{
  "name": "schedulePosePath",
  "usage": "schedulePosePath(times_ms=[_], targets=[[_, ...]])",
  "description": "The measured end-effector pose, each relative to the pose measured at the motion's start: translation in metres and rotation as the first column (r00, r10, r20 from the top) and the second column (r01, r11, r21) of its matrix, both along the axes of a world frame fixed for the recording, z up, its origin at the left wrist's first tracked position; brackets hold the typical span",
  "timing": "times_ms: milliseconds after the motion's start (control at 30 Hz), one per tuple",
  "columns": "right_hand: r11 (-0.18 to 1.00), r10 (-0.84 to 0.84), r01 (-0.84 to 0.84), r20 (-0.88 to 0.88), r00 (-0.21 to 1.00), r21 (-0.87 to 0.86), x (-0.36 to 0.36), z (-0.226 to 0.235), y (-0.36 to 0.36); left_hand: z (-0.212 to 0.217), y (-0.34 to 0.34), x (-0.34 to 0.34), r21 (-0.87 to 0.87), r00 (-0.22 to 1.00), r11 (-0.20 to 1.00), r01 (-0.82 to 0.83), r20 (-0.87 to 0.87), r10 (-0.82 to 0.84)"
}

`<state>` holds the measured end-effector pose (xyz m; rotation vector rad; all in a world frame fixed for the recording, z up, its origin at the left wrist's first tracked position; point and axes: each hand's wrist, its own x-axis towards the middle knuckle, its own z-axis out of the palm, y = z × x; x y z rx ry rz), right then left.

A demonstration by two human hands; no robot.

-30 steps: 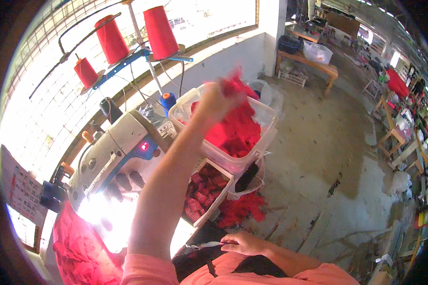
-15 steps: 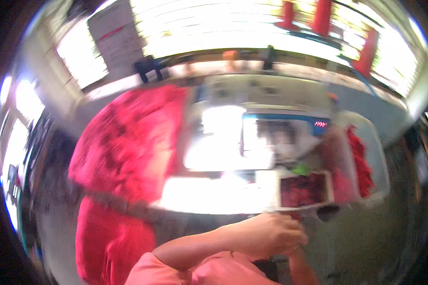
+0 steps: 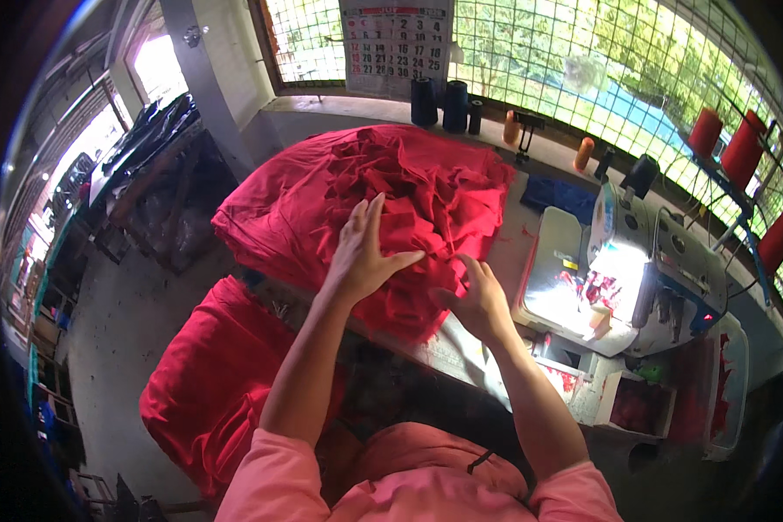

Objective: The person repeatedly picks up red fabric pieces from a pile, trims loose threads or edges using scissors, and places the trimmed pieces into a nearby container. The process is repeated continuously with multiple fabric pieces.

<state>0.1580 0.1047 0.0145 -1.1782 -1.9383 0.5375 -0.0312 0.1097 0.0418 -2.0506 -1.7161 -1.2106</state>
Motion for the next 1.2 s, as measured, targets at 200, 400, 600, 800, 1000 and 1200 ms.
schedulePosePath(times_ms=[200, 400, 600, 800, 1000, 1200], targets=[[0.975, 0.124, -0.091, 0.158, 0.980, -0.201, -0.019, 0.038, 0.058, 0.009, 0.072, -0.056, -0.227, 0.967, 0.958, 0.174, 0.223, -0.123], [0.954, 0.172, -0.214, -0.201, 0.964, -0.210, -0.005, 0.174, 0.053, 0.122, 0.078, -0.063, -0.025, 0.792, 0.917, 0.399, 0.513, -0.330], [0.974, 0.171, -0.188, -0.140, 0.975, -0.124, 0.013, 0.196, 0.075, 0.148, 0.101, -0.057, -0.008, 0.886, 0.929, 0.370, 0.303, -0.350], [0.972, -0.232, 0.230, 0.341, 0.911, 0.048, 0.040, 0.123, 0.125, 0.079, 0.099, -0.043, -0.180, 0.978, 0.970, 0.161, 0.162, -0.132], [0.988, -0.007, -0.023, -0.196, 0.981, -0.150, 0.005, 0.066, 0.017, 0.022, -0.035, -0.061, -0.416, 0.977, 0.892, 0.180, 0.183, -0.112], [0.979, 0.150, -0.115, 0.218, 0.964, -0.167, -0.048, -0.015, -0.028, -0.022, -0.021, -0.050, -0.240, 0.992, 0.970, -0.027, -0.123, -0.002]])
